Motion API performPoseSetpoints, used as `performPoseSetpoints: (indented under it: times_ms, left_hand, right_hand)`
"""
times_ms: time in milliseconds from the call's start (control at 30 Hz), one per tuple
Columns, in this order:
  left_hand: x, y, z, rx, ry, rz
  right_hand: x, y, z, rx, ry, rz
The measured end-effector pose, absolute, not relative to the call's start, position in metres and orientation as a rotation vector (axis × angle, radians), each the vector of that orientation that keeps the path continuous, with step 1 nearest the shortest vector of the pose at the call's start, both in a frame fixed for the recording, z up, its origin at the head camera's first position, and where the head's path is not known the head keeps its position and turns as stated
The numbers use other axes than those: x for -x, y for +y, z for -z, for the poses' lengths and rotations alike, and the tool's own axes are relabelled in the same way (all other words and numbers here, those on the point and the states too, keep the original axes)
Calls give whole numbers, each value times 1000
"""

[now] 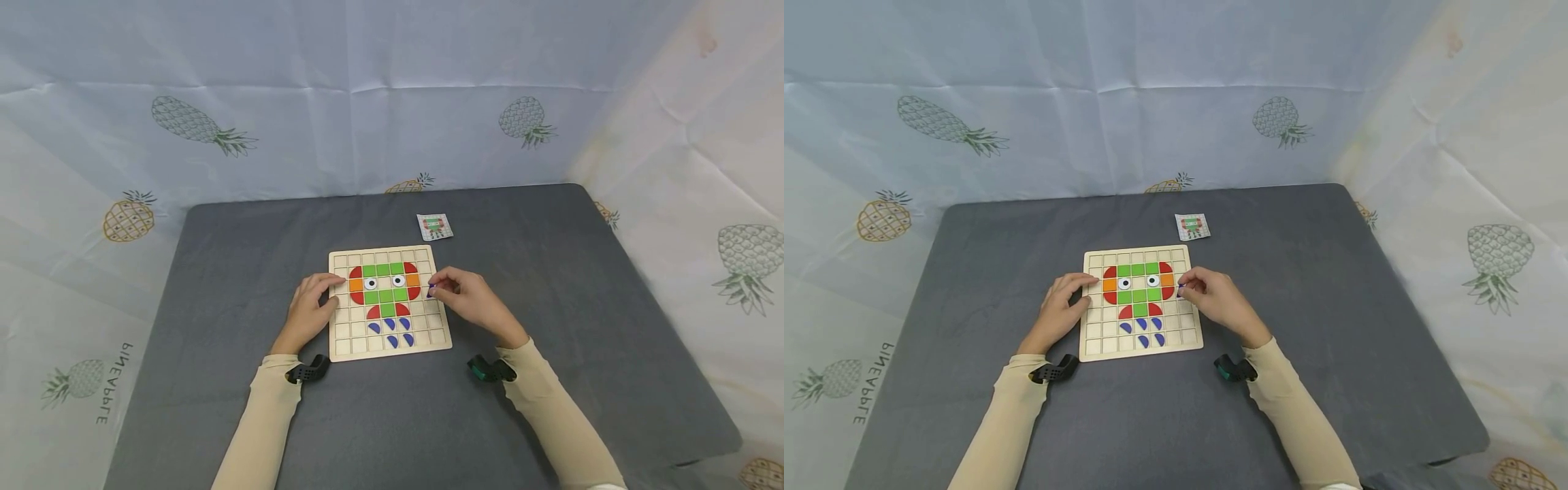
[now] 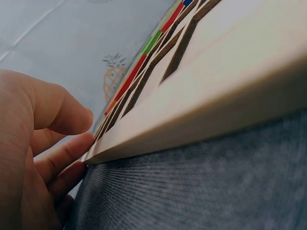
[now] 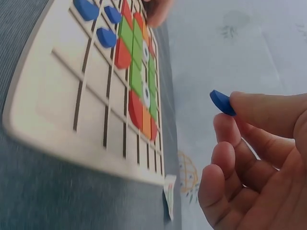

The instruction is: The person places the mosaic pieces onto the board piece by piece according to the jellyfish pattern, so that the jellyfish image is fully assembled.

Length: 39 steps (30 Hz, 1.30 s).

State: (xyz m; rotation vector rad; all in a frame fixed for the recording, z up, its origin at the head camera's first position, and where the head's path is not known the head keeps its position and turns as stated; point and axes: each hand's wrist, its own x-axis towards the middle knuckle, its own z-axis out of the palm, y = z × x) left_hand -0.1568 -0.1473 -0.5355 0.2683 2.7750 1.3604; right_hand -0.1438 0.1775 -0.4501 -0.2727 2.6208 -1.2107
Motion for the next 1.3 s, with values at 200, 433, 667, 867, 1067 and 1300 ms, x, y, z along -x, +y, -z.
performPoseSetpoints:
  times_ms: [200,433,667,867,1067,1300]
  left_hand:
    - [157,-148,535,-268,2778,-1360]
    - [157,-147,535,-264,2776,-1356]
    - [157,-147,534,-264,2781,-1349]
    - [158,-147,535,-266,2778,-1349]
    - [158,-148,535,-262,2775,-1351]
    - [158,-148,535,-247,2772,-1352]
  right_hand:
    - [146,157,451,344,2577,1198]
    - [146,139,451,442,2543,1186]
    - [145,128,453,502,2513,1186]
    - [145,119,454,500,2459,1169]
    - [144,110,459,539,2486,1091]
    - [141,101,465,597,2479,1013]
